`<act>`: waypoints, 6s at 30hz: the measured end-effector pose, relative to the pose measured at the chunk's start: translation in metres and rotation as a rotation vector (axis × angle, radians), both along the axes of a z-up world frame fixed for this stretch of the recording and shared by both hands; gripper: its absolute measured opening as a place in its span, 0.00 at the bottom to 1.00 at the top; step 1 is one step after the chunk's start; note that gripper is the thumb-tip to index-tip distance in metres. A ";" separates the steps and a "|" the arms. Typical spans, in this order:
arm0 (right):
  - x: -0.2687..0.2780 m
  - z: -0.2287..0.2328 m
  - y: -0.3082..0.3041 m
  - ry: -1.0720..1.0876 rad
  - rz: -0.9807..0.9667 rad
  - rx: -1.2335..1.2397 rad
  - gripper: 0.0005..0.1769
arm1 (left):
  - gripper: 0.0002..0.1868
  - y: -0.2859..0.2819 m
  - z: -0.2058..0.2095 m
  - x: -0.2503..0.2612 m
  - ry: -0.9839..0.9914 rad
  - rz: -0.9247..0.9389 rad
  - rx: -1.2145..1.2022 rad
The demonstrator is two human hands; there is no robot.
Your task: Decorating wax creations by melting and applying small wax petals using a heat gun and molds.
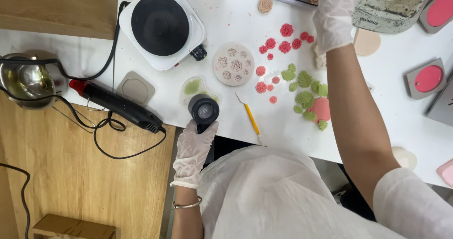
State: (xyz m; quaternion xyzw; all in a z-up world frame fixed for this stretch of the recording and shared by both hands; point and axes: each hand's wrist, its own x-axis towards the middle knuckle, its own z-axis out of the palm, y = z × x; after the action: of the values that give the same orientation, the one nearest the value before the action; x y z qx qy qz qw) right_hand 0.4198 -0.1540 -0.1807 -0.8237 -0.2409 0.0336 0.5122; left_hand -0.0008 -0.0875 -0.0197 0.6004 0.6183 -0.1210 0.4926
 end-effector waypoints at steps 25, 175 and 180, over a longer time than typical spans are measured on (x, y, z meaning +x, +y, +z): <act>-0.162 0.192 -0.088 1.250 -0.060 0.488 0.10 | 0.24 0.017 0.008 0.003 -0.028 -0.132 0.043; -0.297 0.211 -0.127 0.634 -0.271 -0.362 0.30 | 0.21 0.017 -0.028 0.044 -0.768 0.328 -0.712; -0.322 0.230 -0.102 0.645 -0.242 -0.574 0.32 | 0.22 0.028 -0.019 0.043 -0.678 0.240 -0.685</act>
State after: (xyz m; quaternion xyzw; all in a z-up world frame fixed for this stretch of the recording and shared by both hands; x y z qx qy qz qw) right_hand 0.0977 -0.2563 0.0498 -0.9021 0.0482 0.2940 0.3122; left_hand 0.0424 -0.0598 -0.0388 0.3342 0.4129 -0.0574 0.8453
